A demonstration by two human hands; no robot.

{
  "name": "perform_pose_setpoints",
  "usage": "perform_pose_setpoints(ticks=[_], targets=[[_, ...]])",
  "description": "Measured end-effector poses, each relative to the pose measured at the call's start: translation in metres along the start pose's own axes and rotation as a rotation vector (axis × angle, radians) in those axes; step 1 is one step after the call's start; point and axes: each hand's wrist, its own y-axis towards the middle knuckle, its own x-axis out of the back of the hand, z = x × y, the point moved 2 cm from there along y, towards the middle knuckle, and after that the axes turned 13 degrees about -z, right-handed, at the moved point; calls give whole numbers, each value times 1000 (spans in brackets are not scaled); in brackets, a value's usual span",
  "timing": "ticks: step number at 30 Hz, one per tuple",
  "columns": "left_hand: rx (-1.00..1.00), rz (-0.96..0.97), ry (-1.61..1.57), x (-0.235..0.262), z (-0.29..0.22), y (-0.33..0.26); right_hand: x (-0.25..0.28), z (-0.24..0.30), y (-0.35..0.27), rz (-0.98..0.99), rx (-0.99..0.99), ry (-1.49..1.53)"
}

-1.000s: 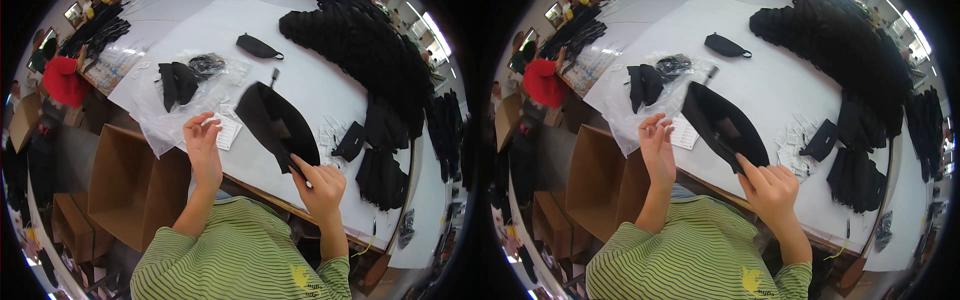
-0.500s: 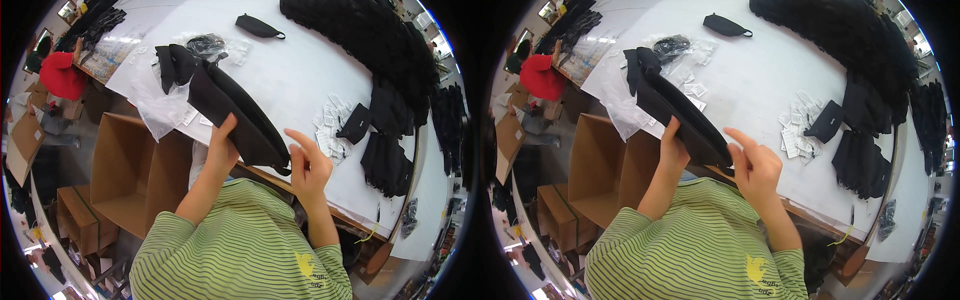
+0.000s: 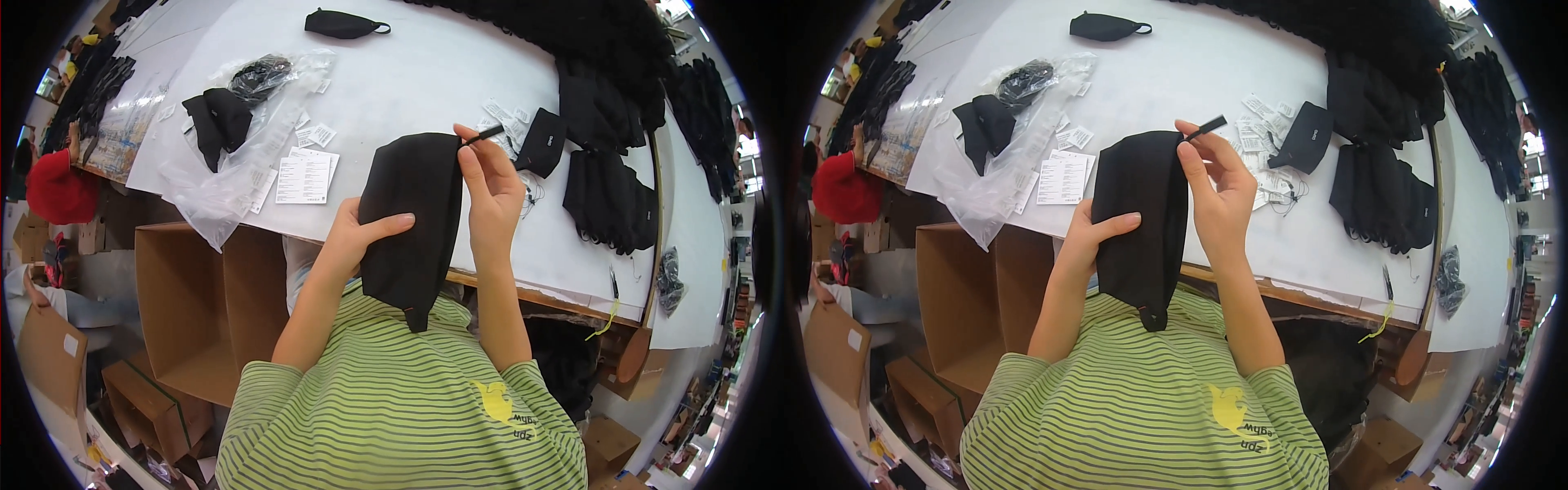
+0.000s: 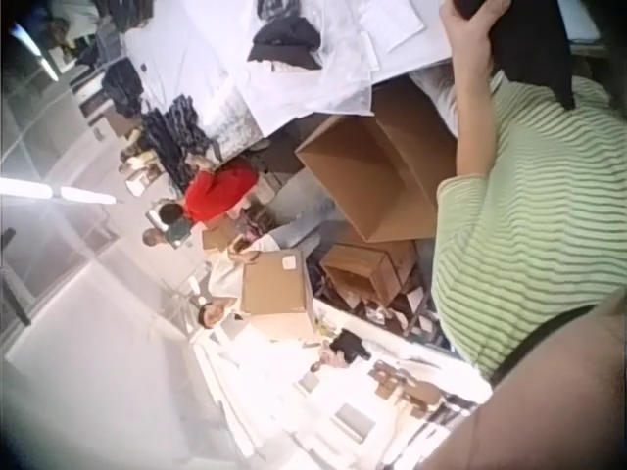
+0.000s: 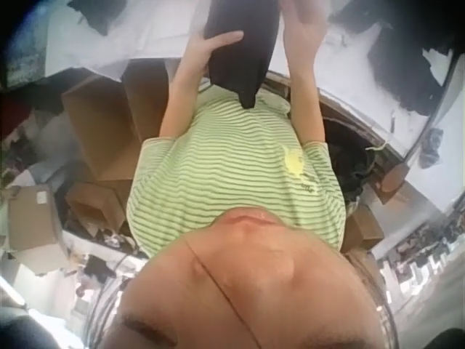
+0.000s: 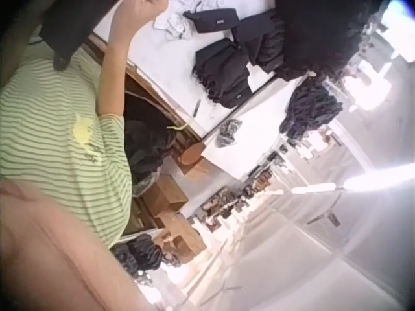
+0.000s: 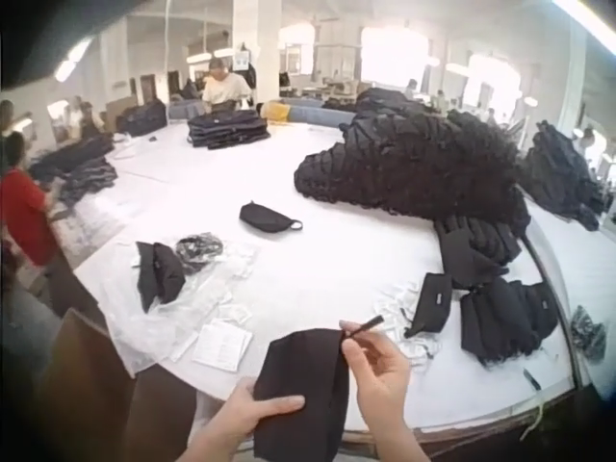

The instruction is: The recorder is inserting cards or product tags into small black pouches and organizing them on a workbench.

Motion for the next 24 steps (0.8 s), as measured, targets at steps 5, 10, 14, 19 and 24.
perform_pose_setpoints(ticks=[5,10,14,19,24], targets=[[-4,-10,-68,0,-1,-3,7,6,-1,-51,228,-211],[-3,-101,-245,9,5,8,0,24,-17,229,334,-387],[75,-88,-437,31,6,24,-7,31,-37,452,224,-319],[113,-23,-649,41,0,27,-12,36,-47,591,153,-320],[109,-63,-687,48,3,30,-14,35,-47,656,131,-317]])
